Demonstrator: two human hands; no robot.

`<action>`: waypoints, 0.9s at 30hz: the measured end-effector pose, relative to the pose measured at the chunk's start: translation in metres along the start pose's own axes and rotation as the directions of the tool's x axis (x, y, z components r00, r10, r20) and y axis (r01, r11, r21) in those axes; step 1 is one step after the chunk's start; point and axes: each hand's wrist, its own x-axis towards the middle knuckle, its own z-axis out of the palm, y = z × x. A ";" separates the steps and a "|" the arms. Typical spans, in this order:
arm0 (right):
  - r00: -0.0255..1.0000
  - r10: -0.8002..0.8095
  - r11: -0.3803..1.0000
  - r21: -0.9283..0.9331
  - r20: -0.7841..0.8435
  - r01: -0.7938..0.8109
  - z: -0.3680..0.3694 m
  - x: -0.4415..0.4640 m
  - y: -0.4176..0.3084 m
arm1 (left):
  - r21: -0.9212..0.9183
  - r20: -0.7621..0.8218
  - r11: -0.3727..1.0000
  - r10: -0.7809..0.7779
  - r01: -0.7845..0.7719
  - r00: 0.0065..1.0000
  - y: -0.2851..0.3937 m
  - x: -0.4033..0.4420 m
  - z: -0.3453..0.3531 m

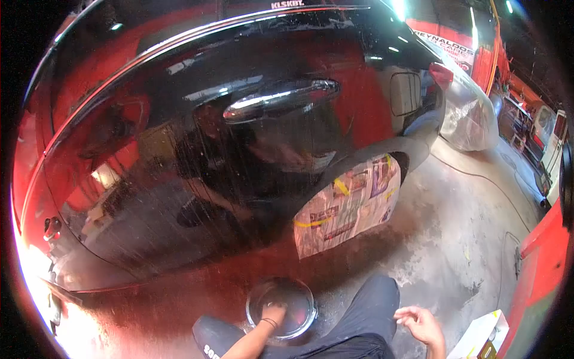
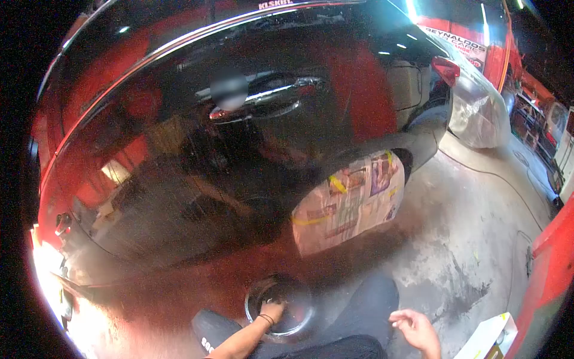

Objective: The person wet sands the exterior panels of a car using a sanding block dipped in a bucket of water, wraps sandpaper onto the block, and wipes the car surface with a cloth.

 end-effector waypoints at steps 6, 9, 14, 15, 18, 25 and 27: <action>0.961 -0.194 0.961 -0.235 -0.197 0.146 0.069 0.049 -0.072 | -0.076 0.045 0.966 -0.243 0.246 0.969 0.012 -0.019 -0.043; 0.936 -0.343 0.850 -0.450 -0.078 0.274 0.114 0.083 -0.094 | -0.342 0.074 0.821 -0.462 0.458 0.884 0.014 -0.037 -0.103; 0.997 -0.079 0.953 -0.291 0.021 0.081 0.181 0.094 -0.111 | -0.918 0.137 0.311 -0.330 0.245 0.934 0.048 -0.106 -0.270; 0.997 -0.018 0.971 -0.237 0.072 0.035 0.196 0.098 -0.106 | -0.973 -0.022 0.225 -0.304 0.049 0.952 0.065 -0.125 -0.312; 0.874 0.322 0.755 0.458 0.364 -0.469 0.207 0.065 -0.186 | -0.983 0.149 -0.138 -0.206 0.122 0.967 0.106 -0.186 -0.460; 0.822 -0.256 -0.169 0.814 0.509 -0.556 0.173 0.033 -0.439 | -0.905 -0.022 -0.425 0.076 0.012 0.997 0.135 -0.263 -0.699; 0.821 -0.383 -0.321 0.772 0.424 -0.549 0.164 0.037 -0.499 | -0.901 -0.129 -0.434 0.212 -0.025 0.969 0.120 -0.257 -0.747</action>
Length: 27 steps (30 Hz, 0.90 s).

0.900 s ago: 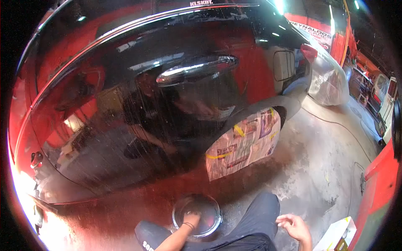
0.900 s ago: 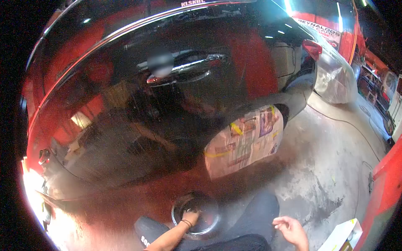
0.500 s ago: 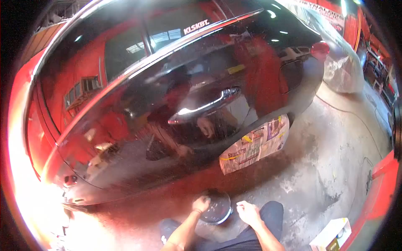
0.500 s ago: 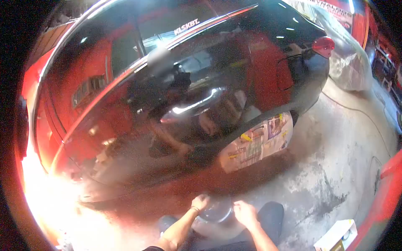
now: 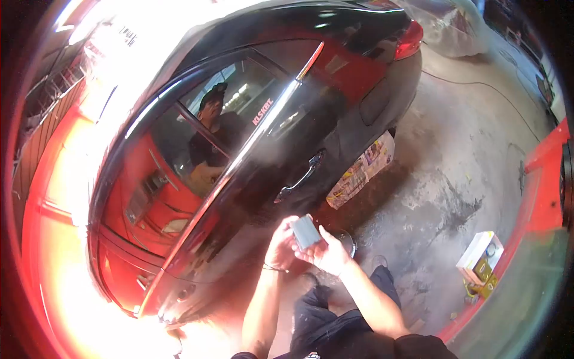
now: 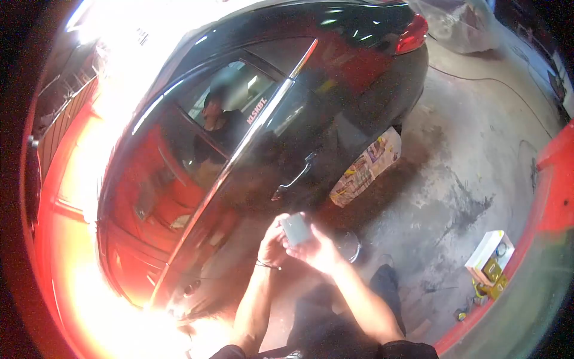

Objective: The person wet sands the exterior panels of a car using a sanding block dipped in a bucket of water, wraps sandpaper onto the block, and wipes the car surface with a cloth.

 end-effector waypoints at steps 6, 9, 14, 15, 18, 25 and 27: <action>0.952 -0.144 0.980 -0.092 0.269 0.174 0.114 0.072 0.042 | -0.098 0.394 0.995 0.065 -0.029 0.917 0.117 0.038 0.008; 0.907 -0.369 0.877 -0.248 0.201 0.412 0.140 0.100 0.054 | 0.164 0.221 0.986 0.002 -0.039 0.975 0.170 0.043 0.014; 0.574 -0.817 0.420 -0.622 0.059 0.661 0.125 0.167 0.001 | 0.837 0.378 0.271 0.342 -0.476 0.860 0.330 0.030 0.025; 0.457 -0.889 0.301 -0.720 0.026 0.625 0.129 0.178 -0.005 | 0.841 0.480 0.063 0.373 -0.538 0.794 0.367 0.030 0.022; 0.146 -0.987 -0.020 -0.940 0.074 0.341 0.133 0.207 -0.036 | 0.711 0.693 -0.494 0.370 -0.501 0.619 0.461 0.032 0.029; -0.267 -0.889 -0.326 -0.923 0.373 -0.204 0.120 0.256 -0.102 | 0.287 0.763 -0.957 0.196 -0.050 0.616 0.596 0.089 0.004; -0.300 -0.853 -0.373 -0.901 0.426 -0.219 0.108 0.269 -0.114 | 0.210 0.615 -0.972 0.212 0.101 0.759 0.602 0.095 0.008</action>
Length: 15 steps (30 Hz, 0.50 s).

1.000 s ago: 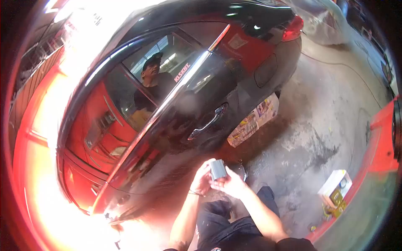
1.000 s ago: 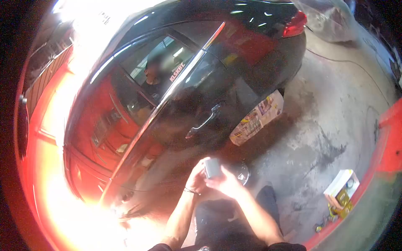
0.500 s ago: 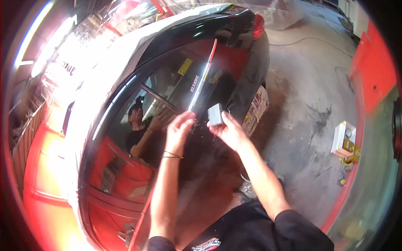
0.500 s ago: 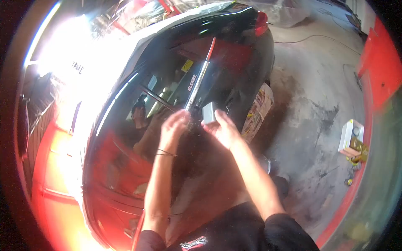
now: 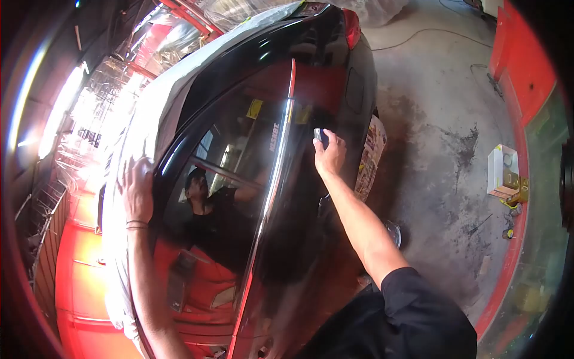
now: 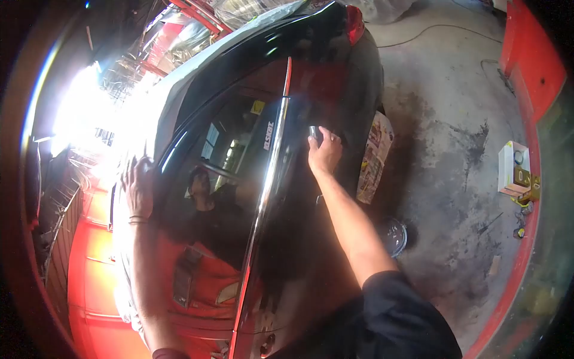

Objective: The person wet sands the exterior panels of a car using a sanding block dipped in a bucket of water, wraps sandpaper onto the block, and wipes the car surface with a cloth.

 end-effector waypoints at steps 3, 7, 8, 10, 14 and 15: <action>0.988 -0.085 0.996 -0.001 -0.129 0.086 0.031 0.024 0.022 | -0.155 -0.178 0.987 -0.074 0.047 0.981 -0.005 0.002 0.019; 0.997 0.054 0.999 0.007 -0.063 -0.054 0.040 0.084 0.007 | -0.091 -0.124 0.995 -0.053 0.041 0.991 0.000 0.001 0.008; 0.995 0.010 1.000 0.001 -0.097 -0.010 0.040 0.079 0.005 | -0.091 -0.136 0.995 -0.059 0.047 0.989 0.000 0.002 0.010; 0.989 -0.034 0.999 0.018 -0.146 0.037 0.047 0.049 0.013 | -0.083 -0.127 0.994 -0.079 0.069 0.989 0.001 0.002 0.007; 0.992 -0.004 1.000 -0.021 -0.124 0.002 0.045 0.061 0.004 | -0.142 -0.141 0.988 -0.081 0.061 0.987 0.002 0.003 0.009; 0.991 0.008 0.999 -0.031 -0.130 -0.012 0.047 0.073 -0.001 | -0.140 -0.130 0.988 -0.081 0.063 0.988 0.001 0.003 0.010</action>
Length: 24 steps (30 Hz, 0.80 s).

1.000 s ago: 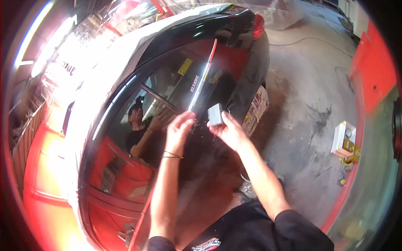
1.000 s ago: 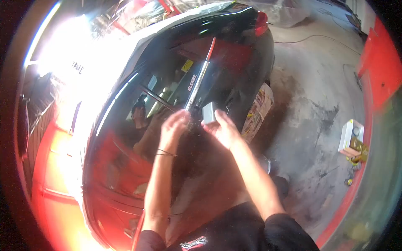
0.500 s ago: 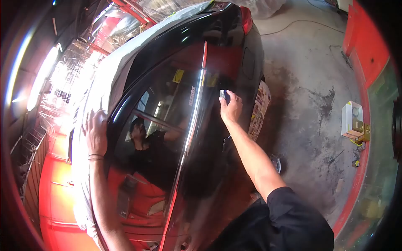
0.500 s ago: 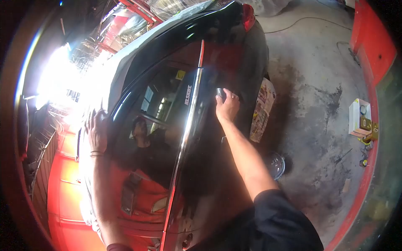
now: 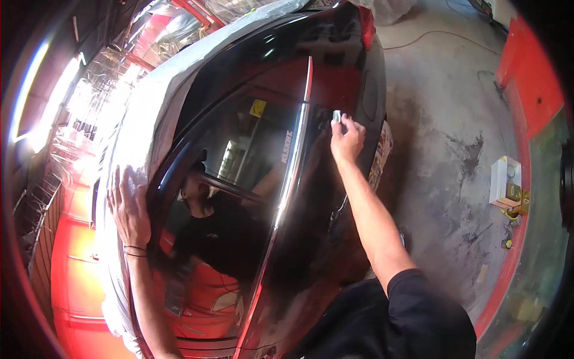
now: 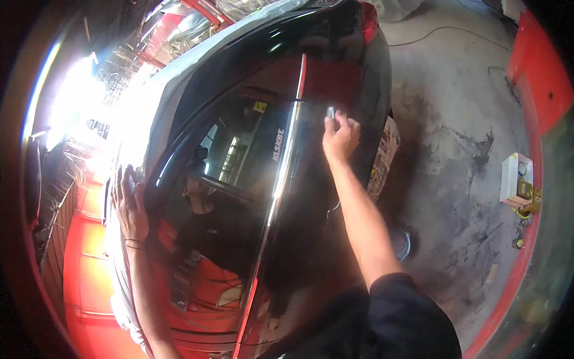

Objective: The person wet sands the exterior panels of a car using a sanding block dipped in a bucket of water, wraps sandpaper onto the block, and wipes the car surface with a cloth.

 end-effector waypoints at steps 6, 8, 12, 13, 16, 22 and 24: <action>1.000 0.014 0.997 0.072 0.021 -0.016 0.002 -0.015 0.004 | 0.020 -0.010 1.000 -0.022 0.023 1.000 0.001 -0.002 0.000; 1.000 -0.007 0.999 0.045 -0.023 0.008 0.005 0.009 0.003 | -0.065 -0.004 0.998 -0.009 0.009 1.000 0.001 0.001 0.002; 0.992 0.114 0.992 -0.057 0.049 -0.111 -0.006 -0.005 -0.014 | -0.072 0.052 0.991 -0.110 0.113 0.993 0.006 -0.005 0.001; 0.998 0.024 0.997 -0.070 0.050 -0.021 -0.012 -0.022 -0.015 | -0.114 0.059 0.984 -0.134 0.140 0.989 0.012 -0.004 -0.007; 0.987 -0.009 0.998 -0.052 0.162 0.017 -0.019 0.002 0.006 | -0.095 0.034 0.988 -0.123 0.125 0.992 0.015 -0.005 -0.008; 0.978 -0.162 0.976 -0.123 0.135 0.178 -0.019 -0.060 0.014 | -0.011 -0.015 0.997 -0.079 0.079 0.997 0.011 -0.006 -0.006; 0.963 -0.252 0.967 -0.020 0.090 0.255 -0.008 -0.035 0.040 | -0.018 -0.023 0.997 -0.073 0.073 0.997 0.011 -0.005 -0.008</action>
